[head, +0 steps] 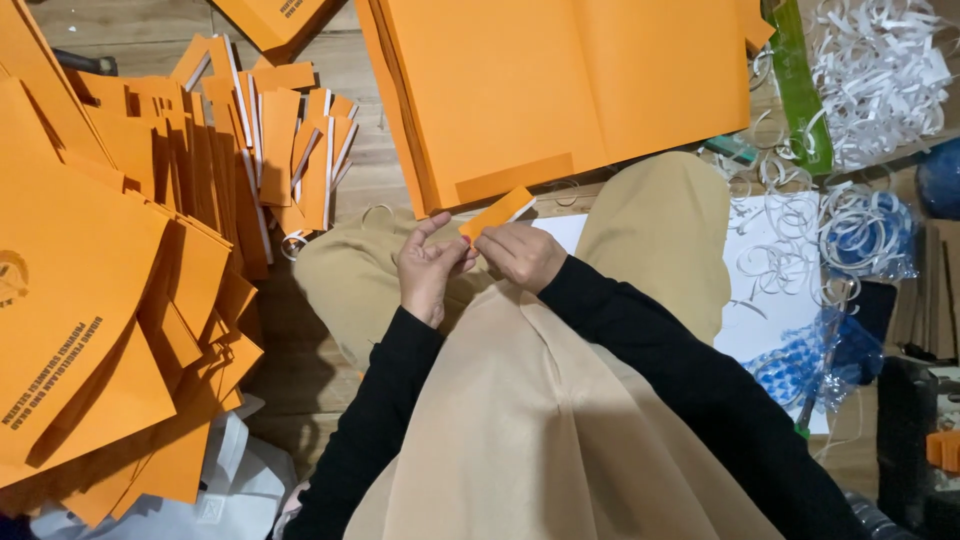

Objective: Assembling orange paper folders by folding edges and applying adhesive strips.

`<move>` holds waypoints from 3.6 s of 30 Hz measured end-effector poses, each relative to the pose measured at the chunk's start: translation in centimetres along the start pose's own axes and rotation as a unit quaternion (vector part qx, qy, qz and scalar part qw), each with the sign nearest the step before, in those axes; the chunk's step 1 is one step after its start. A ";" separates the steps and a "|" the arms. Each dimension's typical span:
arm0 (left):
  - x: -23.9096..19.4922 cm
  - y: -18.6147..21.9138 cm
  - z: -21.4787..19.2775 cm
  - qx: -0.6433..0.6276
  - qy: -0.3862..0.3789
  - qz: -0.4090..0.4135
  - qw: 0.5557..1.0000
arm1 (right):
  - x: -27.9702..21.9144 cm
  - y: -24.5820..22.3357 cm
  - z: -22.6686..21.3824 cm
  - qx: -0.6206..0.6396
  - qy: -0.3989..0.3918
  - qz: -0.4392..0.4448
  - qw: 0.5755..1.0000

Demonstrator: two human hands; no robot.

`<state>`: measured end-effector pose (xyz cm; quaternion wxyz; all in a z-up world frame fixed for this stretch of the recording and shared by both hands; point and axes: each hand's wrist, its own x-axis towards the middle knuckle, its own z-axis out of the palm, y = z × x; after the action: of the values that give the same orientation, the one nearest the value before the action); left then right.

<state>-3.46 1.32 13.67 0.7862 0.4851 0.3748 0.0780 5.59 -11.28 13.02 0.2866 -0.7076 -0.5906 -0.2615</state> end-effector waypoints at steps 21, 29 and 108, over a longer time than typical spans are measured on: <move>4.3 7.6 -0.7 0.326 -0.090 0.354 0.872 | -2.8 12.8 -17.2 0.092 0.060 0.586 0.803; 14.2 9.0 3.8 0.430 -0.024 0.568 0.701 | 6.3 19.8 -0.1 0.323 -0.164 0.341 0.867; 34.3 7.2 8.8 0.879 0.137 0.252 0.380 | 15.5 38.2 15.2 0.151 -0.273 0.577 0.754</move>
<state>28.40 15.51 4.18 -0.1987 0.9594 0.1969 -0.0354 46.34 4.95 9.74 0.3128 -0.9029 -0.1551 0.2508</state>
